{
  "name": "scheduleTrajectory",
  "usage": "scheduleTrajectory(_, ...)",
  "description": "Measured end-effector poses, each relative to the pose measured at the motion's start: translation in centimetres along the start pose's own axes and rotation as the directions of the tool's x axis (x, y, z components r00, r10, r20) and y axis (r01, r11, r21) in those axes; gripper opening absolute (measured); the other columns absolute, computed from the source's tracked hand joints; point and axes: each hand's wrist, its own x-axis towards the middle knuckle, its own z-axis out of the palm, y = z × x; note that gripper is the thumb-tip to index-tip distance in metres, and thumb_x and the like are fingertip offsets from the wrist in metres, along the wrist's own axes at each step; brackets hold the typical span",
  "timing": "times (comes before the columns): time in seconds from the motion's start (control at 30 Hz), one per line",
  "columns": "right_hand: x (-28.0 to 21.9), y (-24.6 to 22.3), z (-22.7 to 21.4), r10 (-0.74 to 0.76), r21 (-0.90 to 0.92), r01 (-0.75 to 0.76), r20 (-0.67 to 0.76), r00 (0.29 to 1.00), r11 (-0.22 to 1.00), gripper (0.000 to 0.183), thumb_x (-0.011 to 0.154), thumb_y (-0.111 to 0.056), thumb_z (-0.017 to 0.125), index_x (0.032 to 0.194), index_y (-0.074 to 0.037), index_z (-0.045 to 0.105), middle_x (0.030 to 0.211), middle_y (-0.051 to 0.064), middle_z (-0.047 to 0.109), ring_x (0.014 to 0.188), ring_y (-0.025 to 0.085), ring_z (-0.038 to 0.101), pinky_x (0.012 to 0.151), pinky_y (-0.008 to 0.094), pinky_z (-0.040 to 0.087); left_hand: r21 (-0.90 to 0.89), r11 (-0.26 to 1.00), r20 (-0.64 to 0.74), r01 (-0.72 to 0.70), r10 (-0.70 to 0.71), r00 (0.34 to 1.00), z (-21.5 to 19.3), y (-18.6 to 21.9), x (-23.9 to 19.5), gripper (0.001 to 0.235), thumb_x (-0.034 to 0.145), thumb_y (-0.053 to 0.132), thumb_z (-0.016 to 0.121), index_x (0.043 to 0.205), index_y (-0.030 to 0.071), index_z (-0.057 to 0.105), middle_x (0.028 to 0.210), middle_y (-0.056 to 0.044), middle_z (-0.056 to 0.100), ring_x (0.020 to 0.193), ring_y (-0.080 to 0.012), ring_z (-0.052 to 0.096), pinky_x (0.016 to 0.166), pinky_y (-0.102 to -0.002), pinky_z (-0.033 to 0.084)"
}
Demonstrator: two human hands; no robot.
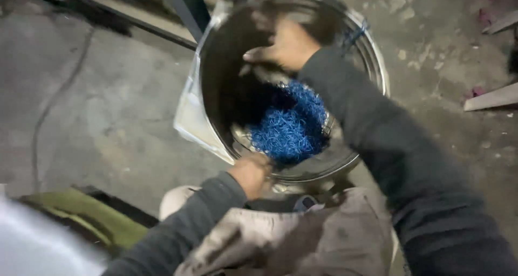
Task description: Monitoring and managing wire production by handling spools on a rack and checking material in a processing machine.
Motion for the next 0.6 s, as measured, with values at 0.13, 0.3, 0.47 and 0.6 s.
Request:
scheduleTrajectory(0.13, 1.3, -7.1, 1.4, -0.053, 0.223, 0.033, 0.088, 0.995, 0.974, 0.096, 0.085, -0.027, 0.089, 0.159, -0.012, 0.029, 0.168, 0.019, 0.035, 0.156, 0.038, 0.035, 0.121, 0.056, 0.034, -0.248, 0.966, -0.036, 0.075, -0.087, 0.996, -9.6, 5.6, 3.3, 0.029, 0.083, 0.031, 0.07, 0.099, 0.008, 0.078, 0.101, -0.015, 0.069, 0.088, -0.0359, 0.062, 0.075, -0.05, 0.053)
scheduleTrajectory(0.3, 3.2, -10.5, 2.1, -0.142, 0.164, 0.154, -0.082, 0.987, 0.974, 0.058, 0.088, -0.021, 0.08, 0.139, -0.011, 0.054, 0.137, 0.009, 0.063, 0.127, 0.025, 0.064, 0.104, 0.035, 0.054, -0.24, 0.945, -0.195, 0.223, -0.272, 0.943, -20.4, 7.0, 5.8, 0.011, 0.085, 0.018, 0.064, 0.091, 0.015, 0.072, 0.087, -0.012, 0.069, 0.076, -0.0364, 0.063, 0.068, -0.05, 0.047)
scheduleTrajectory(0.47, -0.3, -11.2, 2.0, 0.097, -0.095, -0.111, -0.141, 0.985, 0.989, 0.03, 0.09, -0.02, 0.072, 0.114, -0.003, 0.065, 0.112, 0.016, 0.071, 0.112, 0.035, 0.068, 0.093, 0.048, 0.057, -0.105, 0.992, -0.589, 0.072, -0.121, 0.799, -24.4, 11.0, 4.7, 0.012, 0.08, 0.027, 0.073, 0.086, 0.019, 0.066, 0.089, 0.0, 0.059, 0.078, -0.0256, 0.061, 0.064, -0.04, 0.047)
scheduleTrajectory(0.6, -3.1, -13.2, 1.3, 0.198, -0.257, -0.24, -0.177, 0.964, 0.936, 0.022, 0.092, -0.019, 0.066, 0.099, 0.001, 0.071, 0.097, 0.019, 0.076, 0.103, 0.042, 0.071, 0.087, 0.056, 0.058, -0.085, 0.995, -0.625, -0.044, -0.019, 0.781, -33.1, 14.8, 8.8, 0.019, 0.086, 0.024, 0.07, 0.104, 0.017, 0.073, 0.1, -0.003, 0.066, 0.083, -0.0254, 0.066, 0.068, -0.037, 0.05)
